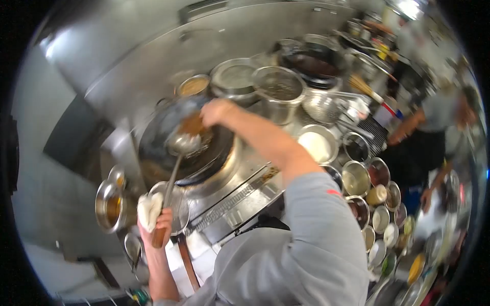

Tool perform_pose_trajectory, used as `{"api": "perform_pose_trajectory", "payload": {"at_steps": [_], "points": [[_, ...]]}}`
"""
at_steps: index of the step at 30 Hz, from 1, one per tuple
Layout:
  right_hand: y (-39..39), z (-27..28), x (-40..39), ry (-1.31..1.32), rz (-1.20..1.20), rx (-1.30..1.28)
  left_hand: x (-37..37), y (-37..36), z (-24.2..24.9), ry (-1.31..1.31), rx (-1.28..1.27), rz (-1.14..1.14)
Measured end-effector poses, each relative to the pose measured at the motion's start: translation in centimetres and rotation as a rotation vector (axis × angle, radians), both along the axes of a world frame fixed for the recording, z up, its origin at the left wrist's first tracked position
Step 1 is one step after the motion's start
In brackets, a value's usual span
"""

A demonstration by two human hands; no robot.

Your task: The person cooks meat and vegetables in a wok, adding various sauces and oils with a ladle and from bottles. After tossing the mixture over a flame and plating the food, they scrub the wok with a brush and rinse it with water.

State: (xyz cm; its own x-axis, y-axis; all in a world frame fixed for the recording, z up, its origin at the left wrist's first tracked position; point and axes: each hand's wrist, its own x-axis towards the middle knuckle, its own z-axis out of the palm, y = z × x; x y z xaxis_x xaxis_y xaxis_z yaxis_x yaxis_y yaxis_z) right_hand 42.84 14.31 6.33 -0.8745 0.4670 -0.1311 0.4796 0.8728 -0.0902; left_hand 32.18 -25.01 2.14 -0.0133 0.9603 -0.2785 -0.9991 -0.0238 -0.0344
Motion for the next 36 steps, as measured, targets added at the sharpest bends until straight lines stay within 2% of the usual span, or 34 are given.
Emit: {"api": "perform_pose_trajectory", "payload": {"at_steps": [1,2,3,4,5,6,8,9,11,12,13,14,16,18,20,21,22,23,24,27,30,31,32,33,35,36], "points": [[0.8,1.0,0.1,0.079,-0.121,0.091,-0.6,-0.4,0.0,0.063,-0.045,-0.06],[2.8,1.6,-0.4,0.108,-0.124,0.171,-0.8,-0.7,-0.1,0.132,-0.099,-0.094],[3.7,3.4,-0.1,0.242,-0.102,0.181,-1.5,-1.6,-1.4,0.387,-0.176,-0.122],[3.5,6.0,0.8,0.309,-0.124,0.06,-2.0,-2.2,-2.4,0.64,-0.251,-0.167],[5.5,5.8,1.1,0.49,-0.19,-0.24,0.2,-1.7,0.0,1.129,-0.581,-0.091],[5.4,5.4,1.4,0.596,-0.197,-0.422,0.8,-1.4,0.5,1.437,-0.487,-0.116],[4.6,4.4,2.3,0.806,-0.225,-0.788,0.0,-2.1,-0.9,2.529,-0.368,-0.212],[4.1,2.2,2.6,0.872,-0.141,-0.611,-0.6,-2.8,-1.6,2.824,-0.445,-0.216],[3.1,-2.9,3.0,0.795,-0.08,-0.598,-2.5,-4.0,-4.3,2.936,-0.597,-0.242],[4.0,-5.4,3.4,0.628,0.055,-0.561,-3.2,-4.9,-5.6,2.993,-0.667,-0.264],[2.7,-3.4,4.5,0.249,-0.169,-0.706,-3.3,-5.8,-6.7,3.015,-0.685,-0.173],[2.8,-3.1,5.4,0.257,-0.241,-0.724,-3.4,-6.8,-7.5,3.033,-0.717,-0.208],[4.5,-1.5,7.2,0.279,-0.377,-0.732,-3.7,-8.2,-8.8,3.074,-0.687,-0.107],[4.3,-0.1,8.5,0.527,-0.38,-0.944,-2.9,-7.6,-9.1,3.04,-0.675,0.081],[2.5,0.6,9.3,0.779,-0.334,-1.148,-2.3,-6.5,-9.5,2.957,-0.726,0.061],[1.5,0.0,9.0,0.779,-0.3,-1.163,-2.1,-5.7,-9.8,2.926,-0.744,0.057],[0.8,0.0,9.4,0.569,-0.251,-1.091,-2.1,-5.3,-10.2,2.899,-0.762,0.045],[0.8,-0.4,9.6,0.506,-0.287,-1.033,-2.2,-4.9,-10.9,2.903,-0.718,0.167],[1.3,-0.5,10.0,0.448,-0.32,-0.965,-2.3,-4.9,-11.3,2.873,-0.746,0.149],[3.1,0.5,11.7,0.642,-0.321,-0.918,-1.1,-4.0,-10.9,2.77,-0.86,0.08],[0.1,2.8,11.8,1.03,-0.244,-1.126,-1.1,-2.8,-12.6,2.674,-0.783,0.204],[-1.0,2.3,11.5,1.076,-0.273,-1.176,-0.4,-2.0,-12.0,2.642,-0.813,0.22],[-1.5,1.6,11.2,0.954,-0.277,-1.183,-0.2,-1.6,-11.8,2.637,-0.812,0.248],[-1.0,0.1,10.8,0.703,-0.216,-0.969,-0.2,-1.3,-11.7,2.634,-0.805,0.276],[-0.4,-0.9,11.3,0.43,-0.215,-0.754,-0.2,-1.2,-11.0,2.615,-0.819,0.317],[-0.4,-0.6,12.2,0.523,-0.258,-0.773,-0.4,-1.3,-10.9,2.591,-0.794,0.307]]}}
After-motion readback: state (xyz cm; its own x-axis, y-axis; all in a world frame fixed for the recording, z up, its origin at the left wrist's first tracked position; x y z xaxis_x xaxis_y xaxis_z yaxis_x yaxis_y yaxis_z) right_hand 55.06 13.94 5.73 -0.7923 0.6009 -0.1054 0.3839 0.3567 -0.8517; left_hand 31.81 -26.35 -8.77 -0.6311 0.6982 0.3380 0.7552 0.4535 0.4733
